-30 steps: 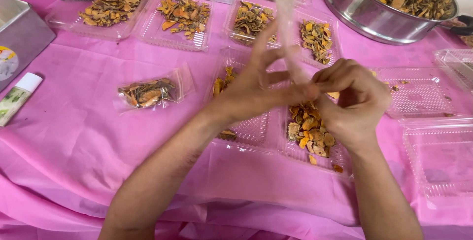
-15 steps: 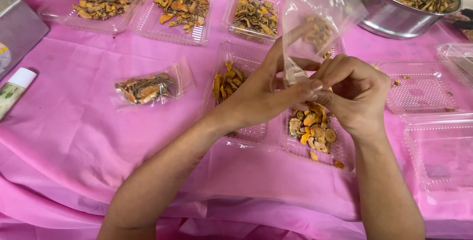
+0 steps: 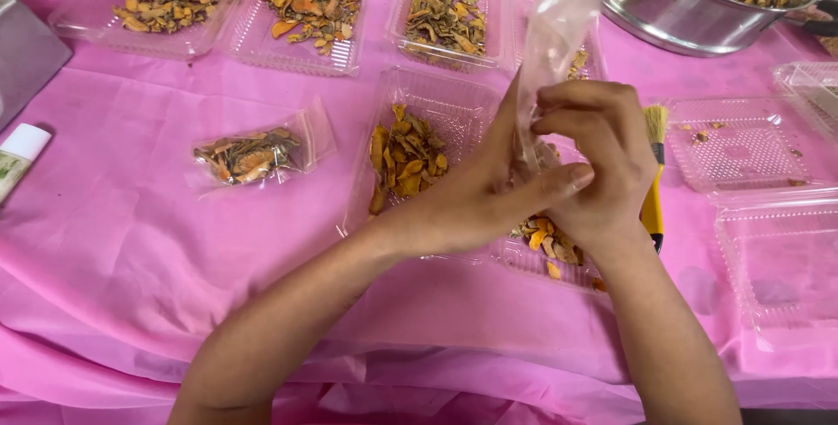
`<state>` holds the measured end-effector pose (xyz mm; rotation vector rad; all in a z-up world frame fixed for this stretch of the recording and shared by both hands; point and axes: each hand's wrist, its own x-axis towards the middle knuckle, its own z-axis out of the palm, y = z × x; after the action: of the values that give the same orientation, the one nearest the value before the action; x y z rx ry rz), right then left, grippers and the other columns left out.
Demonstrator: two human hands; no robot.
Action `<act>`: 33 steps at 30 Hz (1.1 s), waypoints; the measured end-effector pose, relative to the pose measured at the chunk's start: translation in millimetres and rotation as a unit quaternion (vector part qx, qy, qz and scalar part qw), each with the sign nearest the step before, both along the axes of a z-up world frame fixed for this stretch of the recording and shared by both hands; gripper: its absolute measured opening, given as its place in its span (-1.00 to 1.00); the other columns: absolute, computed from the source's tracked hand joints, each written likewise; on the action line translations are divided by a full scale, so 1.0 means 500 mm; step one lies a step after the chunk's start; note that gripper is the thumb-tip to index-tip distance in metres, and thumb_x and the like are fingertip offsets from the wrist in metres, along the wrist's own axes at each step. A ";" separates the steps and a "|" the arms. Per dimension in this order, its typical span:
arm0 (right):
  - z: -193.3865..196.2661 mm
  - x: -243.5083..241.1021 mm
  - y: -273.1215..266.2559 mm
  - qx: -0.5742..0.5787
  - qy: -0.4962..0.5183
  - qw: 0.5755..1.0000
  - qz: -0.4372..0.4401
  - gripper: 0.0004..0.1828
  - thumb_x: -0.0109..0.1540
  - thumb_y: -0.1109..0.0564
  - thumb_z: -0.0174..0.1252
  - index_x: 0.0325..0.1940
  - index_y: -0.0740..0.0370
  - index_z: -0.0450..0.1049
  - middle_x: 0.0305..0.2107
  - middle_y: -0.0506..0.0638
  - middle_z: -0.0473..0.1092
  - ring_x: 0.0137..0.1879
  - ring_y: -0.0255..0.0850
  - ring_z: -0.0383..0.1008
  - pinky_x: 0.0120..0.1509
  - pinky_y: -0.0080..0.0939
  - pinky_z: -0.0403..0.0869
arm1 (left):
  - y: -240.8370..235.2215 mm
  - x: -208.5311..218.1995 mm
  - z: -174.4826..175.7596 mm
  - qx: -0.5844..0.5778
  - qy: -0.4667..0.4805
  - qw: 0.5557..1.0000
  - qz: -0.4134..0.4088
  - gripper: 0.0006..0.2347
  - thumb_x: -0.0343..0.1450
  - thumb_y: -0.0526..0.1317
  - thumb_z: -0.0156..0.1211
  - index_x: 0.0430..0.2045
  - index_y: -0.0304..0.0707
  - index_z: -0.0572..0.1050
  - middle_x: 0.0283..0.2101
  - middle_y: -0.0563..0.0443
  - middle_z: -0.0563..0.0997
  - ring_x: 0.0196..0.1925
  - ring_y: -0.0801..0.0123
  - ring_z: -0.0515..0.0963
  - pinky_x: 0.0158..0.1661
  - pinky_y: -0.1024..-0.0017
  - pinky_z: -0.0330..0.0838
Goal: The person sorts dried root slices from plastic containers and uses their hands to place them into small plastic bags on a table.
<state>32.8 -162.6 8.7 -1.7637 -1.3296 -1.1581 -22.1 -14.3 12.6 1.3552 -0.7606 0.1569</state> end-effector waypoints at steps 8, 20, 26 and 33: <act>0.003 0.019 -0.012 -0.049 0.022 0.998 0.019 -0.81 0.39 0.37 0.17 -0.26 0.61 0.40 0.17 0.50 0.26 0.24 0.35 0.46 0.35 0.17 0.57 | -0.007 0.017 -0.017 -0.072 0.163 0.979 0.101 0.03 0.17 -0.09 0.39 0.44 0.09 -0.34 0.15 -0.18 0.40 -0.03 0.16 0.64 0.01 0.25 0.64; -0.017 0.043 -0.054 -0.188 0.053 0.980 -0.045 -0.53 0.48 0.39 0.05 0.49 0.32 0.22 0.40 0.29 0.27 -0.06 -0.21 0.66 -0.49 -0.55 0.50 | 0.009 0.035 -0.006 -0.100 0.219 0.967 0.085 0.06 0.10 -0.10 0.39 0.41 0.05 -0.35 0.32 -0.49 0.23 0.15 -0.33 0.56 0.02 -0.22 0.65; -0.002 0.043 -0.045 -0.170 -0.036 0.985 0.022 -0.66 0.35 0.30 0.33 0.10 0.63 0.45 0.10 0.51 0.44 0.19 0.30 0.60 0.17 -0.04 0.68 | 0.011 0.052 -0.013 -0.267 0.257 0.919 0.131 0.01 0.10 -0.27 0.43 0.47 -0.03 -0.12 -0.02 -0.25 0.55 0.06 0.17 0.61 -0.01 0.17 0.62; 0.027 0.039 -0.055 -0.128 0.051 0.985 0.106 -0.95 0.32 0.51 0.24 -0.19 0.69 0.56 -0.01 0.51 0.48 0.09 0.31 0.64 0.12 -0.08 0.72 | 0.025 0.020 0.027 -0.262 0.267 0.921 0.106 0.08 0.05 -0.31 0.46 0.44 0.48 -0.13 -0.20 -0.57 0.62 -0.19 -0.01 0.68 -0.11 0.00 0.69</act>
<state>52.1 -190.2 22.3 -1.7782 -1.6170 -0.7975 -12.2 -1.7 26.2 0.8952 -0.0879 0.1386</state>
